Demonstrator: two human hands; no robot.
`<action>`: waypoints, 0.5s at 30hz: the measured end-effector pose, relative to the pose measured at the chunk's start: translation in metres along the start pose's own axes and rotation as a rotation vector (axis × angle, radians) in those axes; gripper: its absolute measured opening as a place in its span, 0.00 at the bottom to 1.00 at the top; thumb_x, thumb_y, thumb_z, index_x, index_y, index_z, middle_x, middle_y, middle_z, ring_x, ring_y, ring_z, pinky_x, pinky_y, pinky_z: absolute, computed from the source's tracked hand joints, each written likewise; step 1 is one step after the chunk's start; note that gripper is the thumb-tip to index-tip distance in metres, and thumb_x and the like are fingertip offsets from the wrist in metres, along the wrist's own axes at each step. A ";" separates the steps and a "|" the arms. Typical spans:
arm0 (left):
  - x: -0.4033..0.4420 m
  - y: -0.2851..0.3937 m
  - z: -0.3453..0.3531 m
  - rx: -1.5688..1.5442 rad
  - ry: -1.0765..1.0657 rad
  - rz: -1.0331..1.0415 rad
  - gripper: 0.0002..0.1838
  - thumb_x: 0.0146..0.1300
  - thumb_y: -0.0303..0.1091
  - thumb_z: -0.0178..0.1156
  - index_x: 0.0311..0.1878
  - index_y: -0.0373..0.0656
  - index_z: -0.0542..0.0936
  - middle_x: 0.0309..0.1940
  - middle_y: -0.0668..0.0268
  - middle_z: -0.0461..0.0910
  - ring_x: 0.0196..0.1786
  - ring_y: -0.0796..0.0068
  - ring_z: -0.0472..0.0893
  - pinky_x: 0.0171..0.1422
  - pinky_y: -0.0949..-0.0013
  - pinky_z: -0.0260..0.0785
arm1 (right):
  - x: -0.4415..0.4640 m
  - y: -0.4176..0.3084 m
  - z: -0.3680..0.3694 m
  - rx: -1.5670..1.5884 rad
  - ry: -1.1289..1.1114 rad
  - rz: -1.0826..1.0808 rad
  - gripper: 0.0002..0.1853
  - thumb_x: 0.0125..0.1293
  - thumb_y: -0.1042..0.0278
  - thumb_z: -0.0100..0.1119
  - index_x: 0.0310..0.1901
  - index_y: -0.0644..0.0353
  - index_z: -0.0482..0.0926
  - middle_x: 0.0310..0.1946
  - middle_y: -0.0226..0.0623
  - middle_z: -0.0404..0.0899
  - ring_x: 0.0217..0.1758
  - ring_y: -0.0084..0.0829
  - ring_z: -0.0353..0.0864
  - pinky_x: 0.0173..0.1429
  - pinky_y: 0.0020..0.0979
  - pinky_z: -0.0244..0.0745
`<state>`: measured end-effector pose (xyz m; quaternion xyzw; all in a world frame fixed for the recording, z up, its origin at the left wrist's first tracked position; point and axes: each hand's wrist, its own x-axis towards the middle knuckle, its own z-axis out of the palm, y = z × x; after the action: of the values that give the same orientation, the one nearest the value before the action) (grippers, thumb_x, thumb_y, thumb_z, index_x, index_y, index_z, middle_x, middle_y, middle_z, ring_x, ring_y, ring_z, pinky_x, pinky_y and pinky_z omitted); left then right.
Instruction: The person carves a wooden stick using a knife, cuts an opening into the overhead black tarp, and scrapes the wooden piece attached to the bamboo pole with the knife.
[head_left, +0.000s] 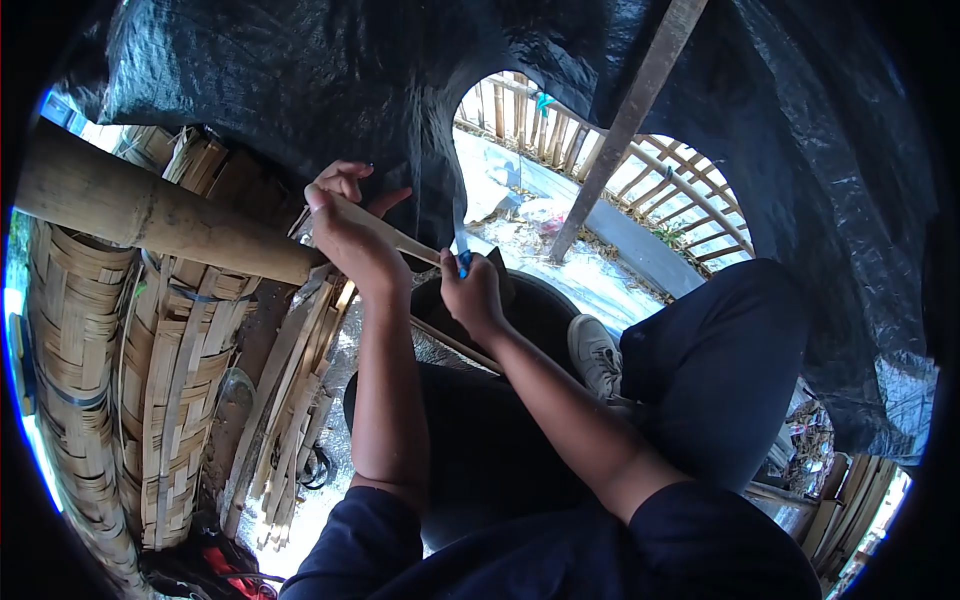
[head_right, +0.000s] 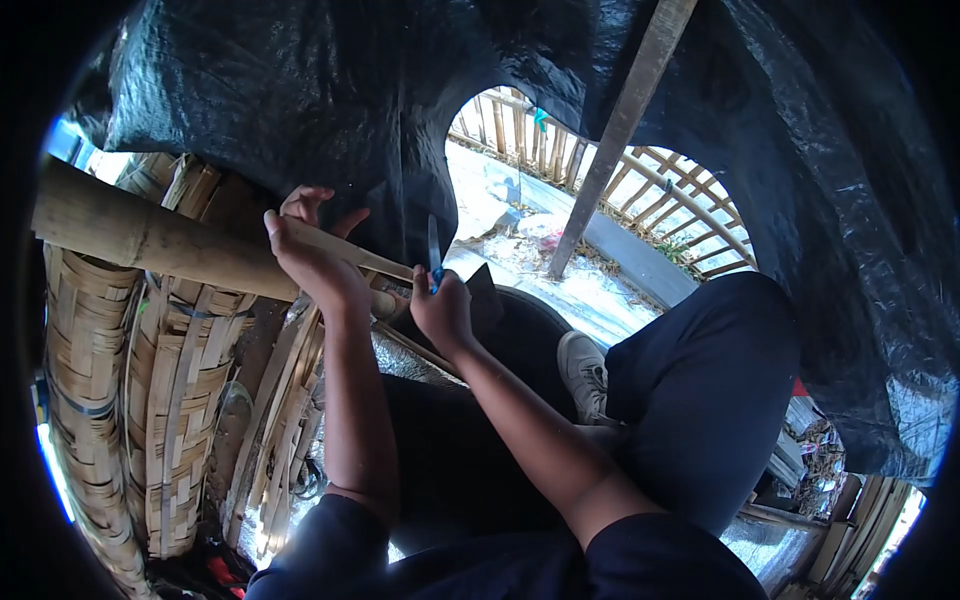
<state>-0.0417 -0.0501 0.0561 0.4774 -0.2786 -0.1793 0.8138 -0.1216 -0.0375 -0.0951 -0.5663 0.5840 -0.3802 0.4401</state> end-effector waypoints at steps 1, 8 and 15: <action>0.001 -0.003 -0.002 -0.014 -0.048 -0.005 0.22 0.73 0.48 0.31 0.34 0.41 0.67 0.42 0.59 0.71 0.49 0.70 0.73 0.39 0.58 0.81 | 0.005 0.004 0.001 0.017 -0.006 0.011 0.21 0.64 0.56 0.60 0.29 0.72 0.75 0.22 0.56 0.78 0.30 0.53 0.82 0.34 0.43 0.74; 0.012 -0.008 -0.012 -0.041 -0.086 0.004 0.24 0.73 0.50 0.29 0.34 0.41 0.66 0.42 0.58 0.70 0.50 0.68 0.73 0.41 0.55 0.81 | 0.019 0.009 0.001 0.112 -0.213 0.150 0.19 0.63 0.59 0.60 0.24 0.68 0.75 0.17 0.46 0.77 0.23 0.41 0.80 0.30 0.41 0.70; 0.017 -0.009 -0.024 -0.069 -0.084 0.012 0.24 0.74 0.49 0.29 0.34 0.41 0.67 0.42 0.59 0.71 0.51 0.68 0.72 0.42 0.56 0.80 | 0.021 0.001 -0.003 0.390 -0.379 0.526 0.11 0.67 0.65 0.59 0.29 0.56 0.70 0.12 0.19 0.59 0.11 0.14 0.55 0.15 0.24 0.48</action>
<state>-0.0134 -0.0476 0.0435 0.4397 -0.3092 -0.2040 0.8182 -0.1240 -0.0587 -0.0972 -0.3626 0.5345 -0.2467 0.7224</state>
